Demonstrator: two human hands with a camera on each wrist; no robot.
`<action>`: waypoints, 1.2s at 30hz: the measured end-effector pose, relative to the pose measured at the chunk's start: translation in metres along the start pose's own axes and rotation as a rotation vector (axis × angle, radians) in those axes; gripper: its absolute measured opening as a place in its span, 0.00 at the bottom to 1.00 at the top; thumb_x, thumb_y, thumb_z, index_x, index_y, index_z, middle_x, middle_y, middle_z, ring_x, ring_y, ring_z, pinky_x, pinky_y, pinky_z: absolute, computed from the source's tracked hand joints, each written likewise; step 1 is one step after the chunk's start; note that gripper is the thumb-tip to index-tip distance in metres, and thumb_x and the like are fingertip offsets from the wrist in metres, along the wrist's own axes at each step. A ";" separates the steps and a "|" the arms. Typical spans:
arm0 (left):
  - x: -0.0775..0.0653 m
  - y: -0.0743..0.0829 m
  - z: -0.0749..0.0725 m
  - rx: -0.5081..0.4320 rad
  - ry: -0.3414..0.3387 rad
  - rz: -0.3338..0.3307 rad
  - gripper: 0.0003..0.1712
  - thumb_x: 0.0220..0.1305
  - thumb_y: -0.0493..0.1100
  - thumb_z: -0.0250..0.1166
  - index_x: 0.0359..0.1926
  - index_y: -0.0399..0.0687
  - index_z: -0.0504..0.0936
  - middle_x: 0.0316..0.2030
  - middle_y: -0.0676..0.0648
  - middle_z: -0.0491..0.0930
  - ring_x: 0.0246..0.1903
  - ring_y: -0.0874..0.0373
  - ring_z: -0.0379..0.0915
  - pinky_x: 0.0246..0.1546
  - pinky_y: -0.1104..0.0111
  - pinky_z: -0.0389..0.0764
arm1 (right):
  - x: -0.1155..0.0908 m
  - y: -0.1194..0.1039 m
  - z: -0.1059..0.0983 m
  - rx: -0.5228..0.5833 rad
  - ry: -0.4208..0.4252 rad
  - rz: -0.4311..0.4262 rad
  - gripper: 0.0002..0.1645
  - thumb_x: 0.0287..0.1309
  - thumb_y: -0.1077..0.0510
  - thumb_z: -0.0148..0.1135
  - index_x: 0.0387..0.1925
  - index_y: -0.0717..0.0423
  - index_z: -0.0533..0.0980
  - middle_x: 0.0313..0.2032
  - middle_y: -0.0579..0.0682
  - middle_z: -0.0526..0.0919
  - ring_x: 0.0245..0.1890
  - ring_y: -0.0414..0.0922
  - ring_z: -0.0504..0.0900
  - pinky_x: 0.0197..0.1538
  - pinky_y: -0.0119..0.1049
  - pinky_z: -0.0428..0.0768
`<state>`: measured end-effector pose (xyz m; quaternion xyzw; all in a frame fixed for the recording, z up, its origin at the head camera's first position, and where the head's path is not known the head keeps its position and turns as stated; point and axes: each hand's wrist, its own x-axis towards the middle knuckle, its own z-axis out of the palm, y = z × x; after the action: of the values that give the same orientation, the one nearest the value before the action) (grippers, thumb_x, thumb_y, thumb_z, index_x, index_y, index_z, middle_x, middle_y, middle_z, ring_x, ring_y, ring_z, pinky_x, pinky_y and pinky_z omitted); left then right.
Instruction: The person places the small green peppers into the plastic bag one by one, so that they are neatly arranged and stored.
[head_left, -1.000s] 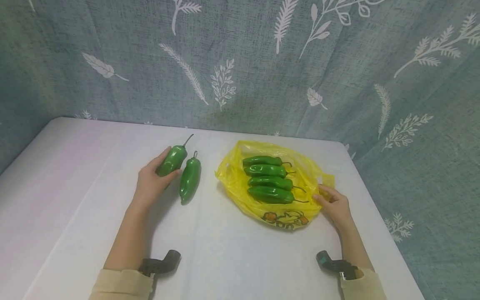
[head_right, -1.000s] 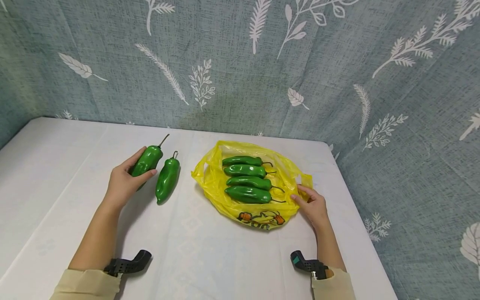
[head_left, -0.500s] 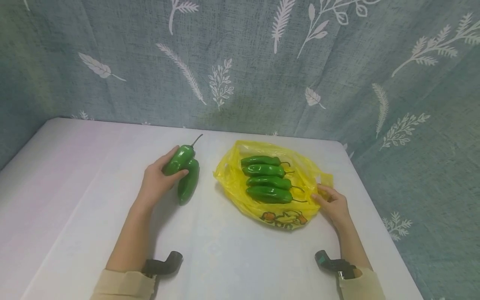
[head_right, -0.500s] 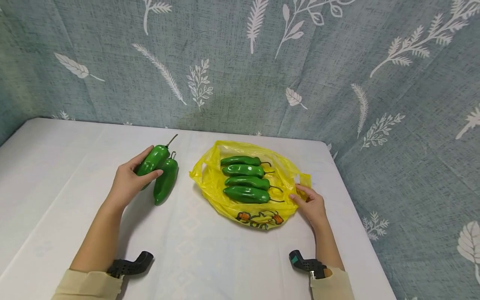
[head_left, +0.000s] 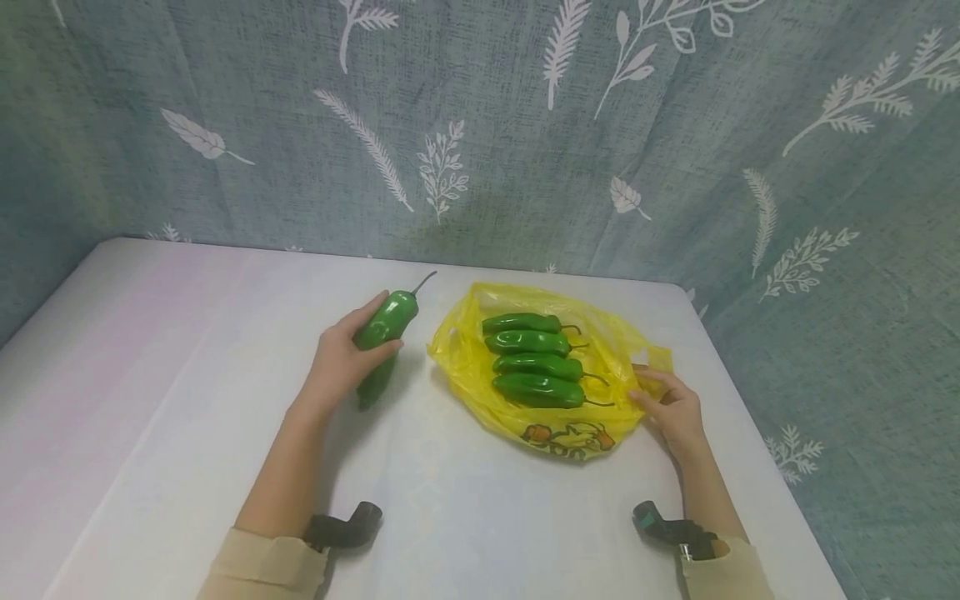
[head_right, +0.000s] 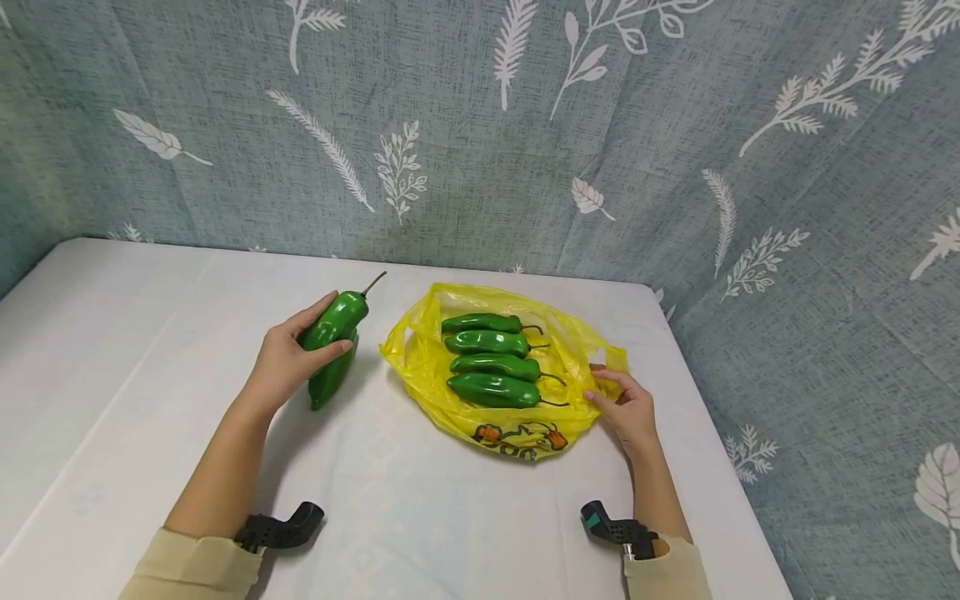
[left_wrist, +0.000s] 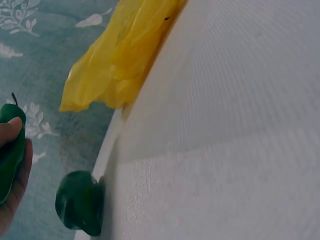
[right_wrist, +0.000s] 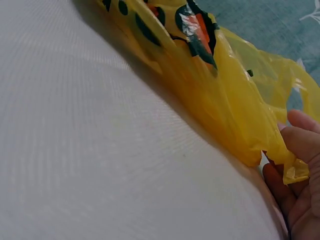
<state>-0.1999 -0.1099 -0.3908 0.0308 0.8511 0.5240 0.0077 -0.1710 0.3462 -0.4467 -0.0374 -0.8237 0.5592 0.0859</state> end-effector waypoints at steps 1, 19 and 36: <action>0.000 0.001 0.001 0.001 -0.002 0.003 0.42 0.59 0.47 0.67 0.71 0.66 0.58 0.69 0.44 0.60 0.64 0.42 0.60 0.59 0.44 0.68 | 0.000 0.001 0.000 0.018 -0.001 -0.010 0.19 0.52 0.63 0.68 0.47 0.65 0.76 0.43 0.24 0.78 0.54 0.28 0.68 0.63 0.24 0.63; 0.024 0.024 0.033 -0.008 -0.134 0.078 0.40 0.56 0.47 0.68 0.69 0.67 0.62 0.67 0.46 0.64 0.61 0.46 0.64 0.59 0.49 0.69 | -0.002 -0.001 0.002 -0.078 -0.098 -0.002 0.28 0.56 0.57 0.66 0.56 0.65 0.73 0.55 0.34 0.75 0.67 0.43 0.62 0.72 0.46 0.55; 0.059 0.054 0.071 0.035 -0.301 0.245 0.40 0.56 0.41 0.69 0.69 0.56 0.64 0.68 0.45 0.63 0.66 0.45 0.60 0.66 0.55 0.63 | -0.001 -0.004 0.003 -0.140 -0.092 0.052 0.30 0.54 0.56 0.68 0.57 0.64 0.72 0.64 0.61 0.68 0.70 0.54 0.56 0.72 0.52 0.53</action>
<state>-0.2536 -0.0190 -0.3730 0.2122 0.8393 0.4956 0.0705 -0.1706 0.3416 -0.4446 -0.0387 -0.8626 0.5035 0.0305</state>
